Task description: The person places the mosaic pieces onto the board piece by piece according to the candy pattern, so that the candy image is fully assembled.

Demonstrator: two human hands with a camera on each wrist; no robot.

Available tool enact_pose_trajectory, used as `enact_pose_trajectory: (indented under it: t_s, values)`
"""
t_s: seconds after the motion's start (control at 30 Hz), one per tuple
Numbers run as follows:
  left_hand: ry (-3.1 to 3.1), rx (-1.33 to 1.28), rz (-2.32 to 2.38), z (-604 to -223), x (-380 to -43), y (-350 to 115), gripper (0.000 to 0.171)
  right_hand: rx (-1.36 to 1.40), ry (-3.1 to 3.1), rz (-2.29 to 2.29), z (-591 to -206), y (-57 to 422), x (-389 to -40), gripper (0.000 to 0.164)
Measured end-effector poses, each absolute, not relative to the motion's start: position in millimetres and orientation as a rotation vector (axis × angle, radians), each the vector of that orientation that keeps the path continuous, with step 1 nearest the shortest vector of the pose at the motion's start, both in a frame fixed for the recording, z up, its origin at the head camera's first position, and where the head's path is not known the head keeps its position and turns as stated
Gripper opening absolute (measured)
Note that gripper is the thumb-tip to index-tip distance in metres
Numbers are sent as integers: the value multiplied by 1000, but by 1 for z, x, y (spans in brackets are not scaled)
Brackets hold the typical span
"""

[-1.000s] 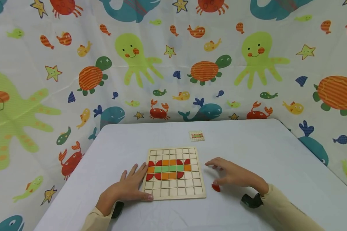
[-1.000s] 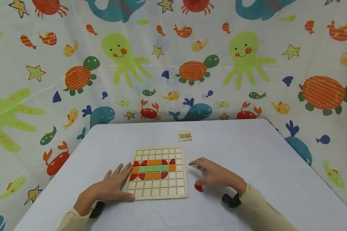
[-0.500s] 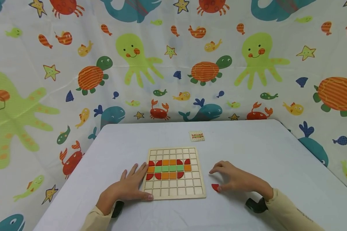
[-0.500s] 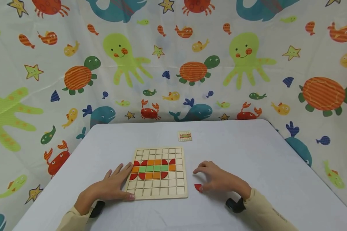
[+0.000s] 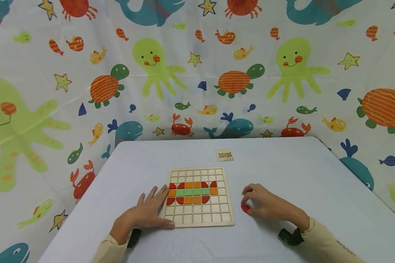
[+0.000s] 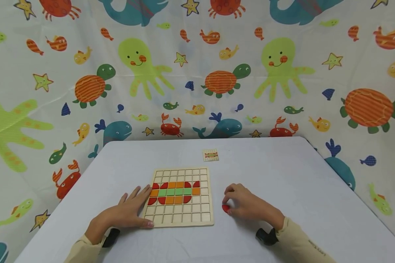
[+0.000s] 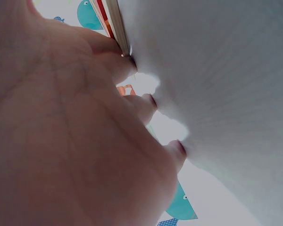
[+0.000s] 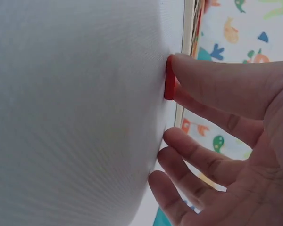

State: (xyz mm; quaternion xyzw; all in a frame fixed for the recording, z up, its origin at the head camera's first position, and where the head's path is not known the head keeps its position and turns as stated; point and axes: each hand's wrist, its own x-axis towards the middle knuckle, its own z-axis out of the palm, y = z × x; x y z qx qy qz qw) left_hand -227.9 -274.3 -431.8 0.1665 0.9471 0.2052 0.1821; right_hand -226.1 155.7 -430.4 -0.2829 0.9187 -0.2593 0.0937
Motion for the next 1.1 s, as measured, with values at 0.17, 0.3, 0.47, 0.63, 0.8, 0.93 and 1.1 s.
enact_pose_trajectory:
  t_s: [0.17, 0.3, 0.47, 0.63, 0.8, 0.93, 1.1]
  values:
    - [2684, 471, 566, -430, -228, -274, 130, -847, 2759, -756, -430, 154, -227, 23]
    - [2686, 475, 558, -428, -227, -273, 129, -851, 2760, -768, -429, 152, -229, 25]
    - [2688, 476, 556, -428, -228, -273, 128, -929, 2789, -794, -430, 152, -233, 27]
    - [2684, 467, 565, -430, -227, -273, 128, -985, 2779, -905, -433, 152, -239, 25]
    - [2687, 460, 565, -430, -227, -272, 129, -942, 2744, -999, -435, 150, -245, 24]
    - [2686, 456, 558, -429, -227, -272, 128, -911, 2738, -1042, -434, 146, -248, 22]
    - [2682, 442, 549, -431, -228, -272, 129, -882, 2724, -1099, -433, 139, -252, 20]
